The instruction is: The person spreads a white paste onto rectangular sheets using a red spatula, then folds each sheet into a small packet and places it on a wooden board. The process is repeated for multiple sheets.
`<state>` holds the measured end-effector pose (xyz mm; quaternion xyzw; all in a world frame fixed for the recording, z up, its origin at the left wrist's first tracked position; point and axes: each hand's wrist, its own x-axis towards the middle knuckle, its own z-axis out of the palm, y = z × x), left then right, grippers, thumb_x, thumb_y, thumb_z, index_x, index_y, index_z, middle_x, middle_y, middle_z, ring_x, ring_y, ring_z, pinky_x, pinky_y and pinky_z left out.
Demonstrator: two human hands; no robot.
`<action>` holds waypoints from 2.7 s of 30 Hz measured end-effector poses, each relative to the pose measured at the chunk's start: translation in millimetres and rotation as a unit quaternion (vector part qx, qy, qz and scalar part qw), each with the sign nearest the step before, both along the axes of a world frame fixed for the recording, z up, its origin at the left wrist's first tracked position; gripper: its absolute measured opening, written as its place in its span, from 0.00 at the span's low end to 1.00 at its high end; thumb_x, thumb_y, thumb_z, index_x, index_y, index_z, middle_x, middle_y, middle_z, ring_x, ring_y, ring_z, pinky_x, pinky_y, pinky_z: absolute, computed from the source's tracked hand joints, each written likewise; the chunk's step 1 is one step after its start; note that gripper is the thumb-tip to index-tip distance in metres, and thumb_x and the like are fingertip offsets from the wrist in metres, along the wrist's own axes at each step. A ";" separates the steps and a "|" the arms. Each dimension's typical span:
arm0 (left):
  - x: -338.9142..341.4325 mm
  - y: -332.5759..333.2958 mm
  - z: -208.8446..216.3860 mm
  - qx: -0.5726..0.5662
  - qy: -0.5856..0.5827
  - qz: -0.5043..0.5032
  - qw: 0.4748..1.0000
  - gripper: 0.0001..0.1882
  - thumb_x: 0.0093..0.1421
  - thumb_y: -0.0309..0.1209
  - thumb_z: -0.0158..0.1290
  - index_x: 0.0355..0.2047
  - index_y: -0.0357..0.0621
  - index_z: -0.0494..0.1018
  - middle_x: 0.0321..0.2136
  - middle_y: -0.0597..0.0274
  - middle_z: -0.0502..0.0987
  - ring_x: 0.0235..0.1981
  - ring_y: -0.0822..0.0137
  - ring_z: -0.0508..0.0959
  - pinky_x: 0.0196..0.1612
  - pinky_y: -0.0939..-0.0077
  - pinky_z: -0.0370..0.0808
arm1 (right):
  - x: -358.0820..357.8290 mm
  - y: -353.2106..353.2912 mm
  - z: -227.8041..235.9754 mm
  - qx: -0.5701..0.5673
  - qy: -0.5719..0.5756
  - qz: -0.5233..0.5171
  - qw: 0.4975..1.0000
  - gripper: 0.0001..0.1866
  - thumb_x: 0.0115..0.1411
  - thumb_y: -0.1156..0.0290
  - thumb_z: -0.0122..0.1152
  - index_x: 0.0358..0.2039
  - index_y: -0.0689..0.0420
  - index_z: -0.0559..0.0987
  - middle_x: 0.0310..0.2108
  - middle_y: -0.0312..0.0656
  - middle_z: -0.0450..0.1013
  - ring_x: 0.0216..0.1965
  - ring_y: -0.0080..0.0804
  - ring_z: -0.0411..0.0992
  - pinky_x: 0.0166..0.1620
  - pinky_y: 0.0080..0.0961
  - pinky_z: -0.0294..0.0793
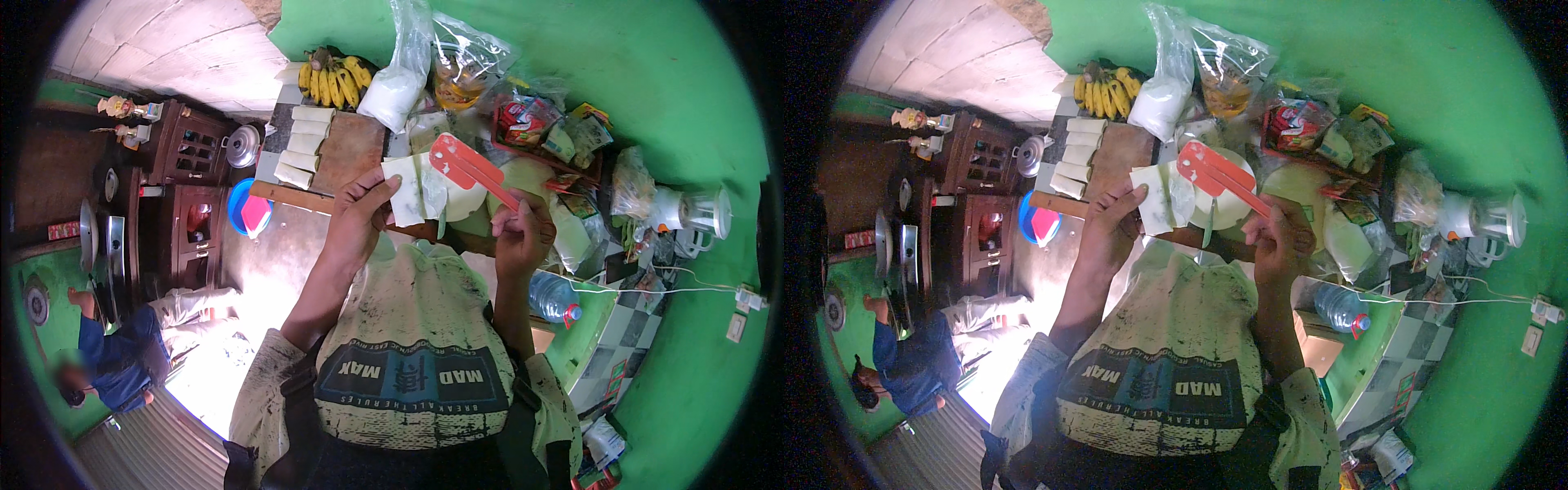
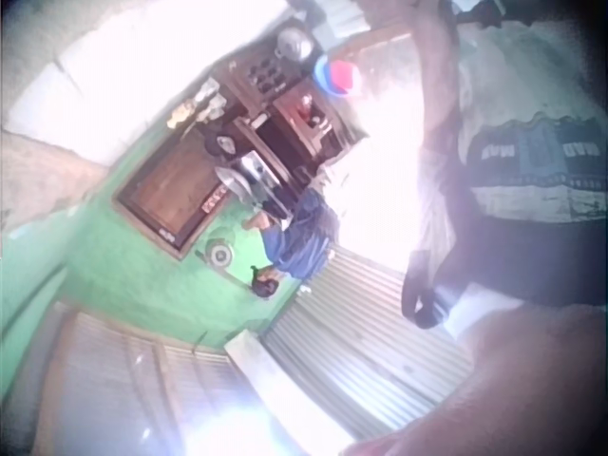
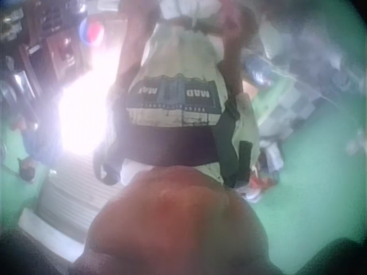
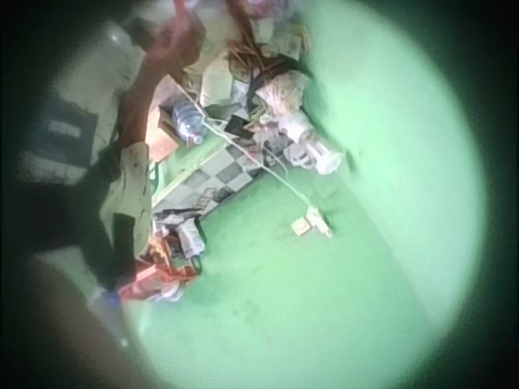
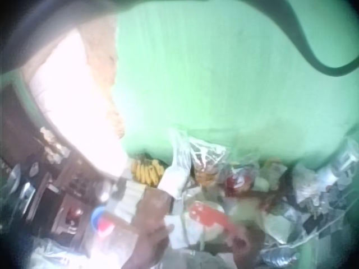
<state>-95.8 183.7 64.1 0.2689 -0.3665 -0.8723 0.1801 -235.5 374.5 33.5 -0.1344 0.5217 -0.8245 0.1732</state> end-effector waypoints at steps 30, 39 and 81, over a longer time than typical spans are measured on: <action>-6.5 -22.9 19.7 -0.026 -0.076 0.059 0.995 0.08 0.67 0.27 0.52 0.42 0.38 0.77 0.32 0.66 0.81 0.29 0.78 0.80 0.30 0.84 0.76 | -8.8 11.2 9.0 -0.092 -0.039 0.112 0.989 0.14 0.66 0.70 0.51 0.41 0.70 0.78 0.20 0.44 0.73 0.17 0.26 0.67 0.25 0.21 0.66; -6.6 -26.9 18.7 0.033 -0.058 0.023 0.998 0.09 0.66 0.28 0.53 0.44 0.39 0.77 0.31 0.67 0.81 0.26 0.80 0.77 0.26 0.86 0.71 | -11.3 11.7 -35.5 -0.043 -0.151 0.104 0.982 0.14 0.64 0.69 0.54 0.41 0.69 0.78 0.20 0.44 0.74 0.18 0.27 0.68 0.24 0.21 0.67; 3.6 -31.8 -45.5 0.027 -0.111 0.064 0.991 0.13 0.66 0.28 0.51 0.48 0.34 0.74 0.41 0.57 0.80 0.40 0.68 0.81 0.44 0.73 0.80 | -15.7 35.9 -46.6 0.242 0.005 0.017 0.970 0.09 0.68 0.69 0.58 0.40 0.61 0.80 0.24 0.36 0.76 0.23 0.18 0.70 0.29 0.17 0.68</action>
